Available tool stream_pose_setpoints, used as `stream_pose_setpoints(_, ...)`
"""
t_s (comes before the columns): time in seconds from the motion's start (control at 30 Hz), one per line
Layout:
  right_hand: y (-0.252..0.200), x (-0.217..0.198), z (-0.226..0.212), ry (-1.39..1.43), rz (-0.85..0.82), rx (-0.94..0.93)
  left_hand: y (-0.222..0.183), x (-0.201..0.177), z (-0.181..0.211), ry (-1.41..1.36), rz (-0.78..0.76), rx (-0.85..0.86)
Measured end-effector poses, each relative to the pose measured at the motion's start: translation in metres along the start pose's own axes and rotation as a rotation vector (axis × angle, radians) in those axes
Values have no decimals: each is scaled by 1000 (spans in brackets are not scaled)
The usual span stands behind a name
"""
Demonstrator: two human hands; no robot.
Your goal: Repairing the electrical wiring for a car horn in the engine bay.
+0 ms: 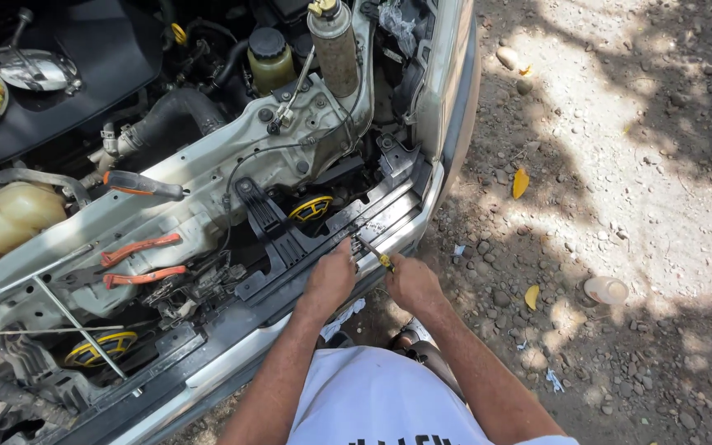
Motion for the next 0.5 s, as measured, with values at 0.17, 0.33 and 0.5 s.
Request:
stream_pose_setpoints(0.17,1,12,5,140,68,-63,0,14,-8,-294,211,13)
stream_pose_setpoints(0.33,3,7,5,63,39,-48,-4,7,1,-380,218,-24)
stream_pose_setpoints(0.5,6,5,9,-77,48,-109,-10,-6,13,-244,-28,-162)
Point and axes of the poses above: each hand's wrist, its own y-axis towards the middle knuckle, its own x-axis out of the palm, z = x × y, the point moved 2 cm from there along y, towards the middle knuckle, and after that the axes turned 10 degrees about y, right-handed, at the moved point
